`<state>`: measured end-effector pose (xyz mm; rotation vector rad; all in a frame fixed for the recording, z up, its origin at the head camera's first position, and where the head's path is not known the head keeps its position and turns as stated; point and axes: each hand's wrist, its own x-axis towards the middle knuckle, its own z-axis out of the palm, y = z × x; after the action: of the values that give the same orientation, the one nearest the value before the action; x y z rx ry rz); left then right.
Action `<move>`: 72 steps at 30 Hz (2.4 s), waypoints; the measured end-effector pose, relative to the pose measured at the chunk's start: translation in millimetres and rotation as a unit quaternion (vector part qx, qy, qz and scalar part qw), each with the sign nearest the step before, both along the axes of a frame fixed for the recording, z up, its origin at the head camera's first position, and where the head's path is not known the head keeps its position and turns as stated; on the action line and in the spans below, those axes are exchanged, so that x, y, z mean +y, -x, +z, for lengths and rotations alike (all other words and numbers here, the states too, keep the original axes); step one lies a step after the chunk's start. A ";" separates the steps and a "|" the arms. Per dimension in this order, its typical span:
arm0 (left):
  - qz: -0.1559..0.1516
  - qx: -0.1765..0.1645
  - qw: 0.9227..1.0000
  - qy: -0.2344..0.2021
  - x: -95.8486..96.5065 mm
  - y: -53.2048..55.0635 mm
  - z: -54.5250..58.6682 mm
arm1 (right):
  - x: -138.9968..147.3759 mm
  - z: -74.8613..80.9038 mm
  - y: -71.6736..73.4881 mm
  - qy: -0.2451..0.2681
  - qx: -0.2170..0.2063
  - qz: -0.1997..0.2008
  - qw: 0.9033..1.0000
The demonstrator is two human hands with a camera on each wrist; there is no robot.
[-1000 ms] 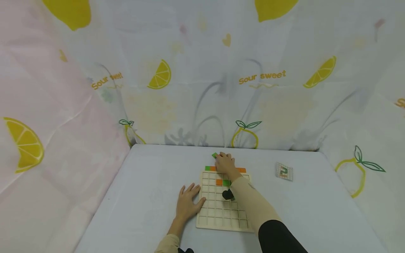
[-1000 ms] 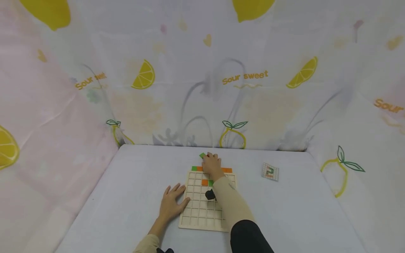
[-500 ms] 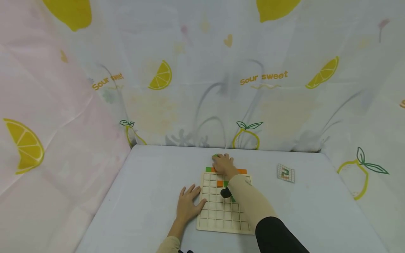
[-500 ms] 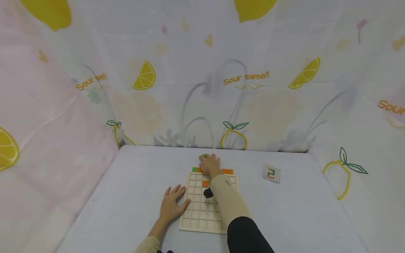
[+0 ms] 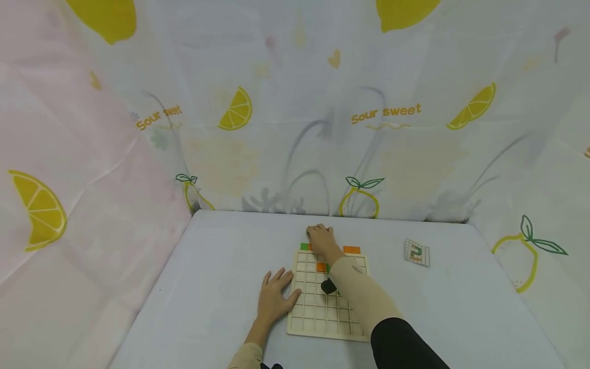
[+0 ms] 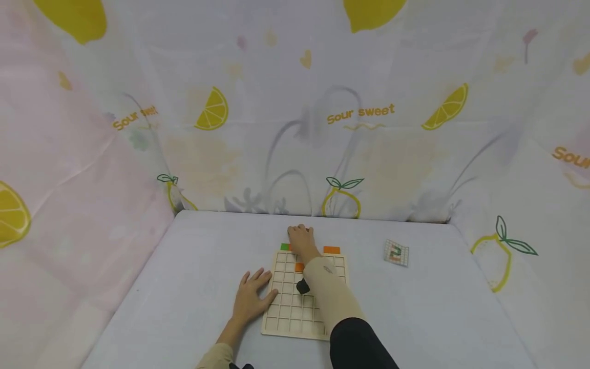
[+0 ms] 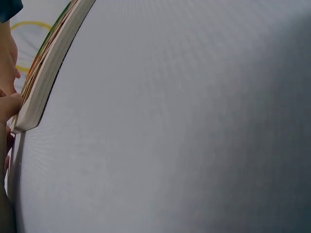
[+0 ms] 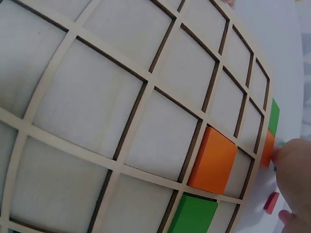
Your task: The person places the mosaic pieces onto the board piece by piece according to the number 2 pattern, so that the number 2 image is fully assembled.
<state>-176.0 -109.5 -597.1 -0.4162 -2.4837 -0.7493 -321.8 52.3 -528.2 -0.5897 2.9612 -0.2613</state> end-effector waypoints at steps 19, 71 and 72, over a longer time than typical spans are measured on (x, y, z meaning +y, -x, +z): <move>0.002 -0.006 1.000 0.003 0.1 -0.4 1.3 | 35.8 -13.1 -13.6 0.245 0.082 -0.029 0.966; -0.002 -0.021 1.000 -0.003 2.6 -1.5 -0.4 | 75.7 -50.8 -147.0 0.260 0.255 0.072 0.929; -0.002 -0.021 1.000 -0.003 2.5 -1.0 -0.7 | 75.4 -51.5 -147.7 0.266 0.258 0.069 0.926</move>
<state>-175.0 -106.9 -597.8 -0.4074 -2.5205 -0.7752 -174.1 127.7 -579.7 -1.0687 3.3102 -1.0719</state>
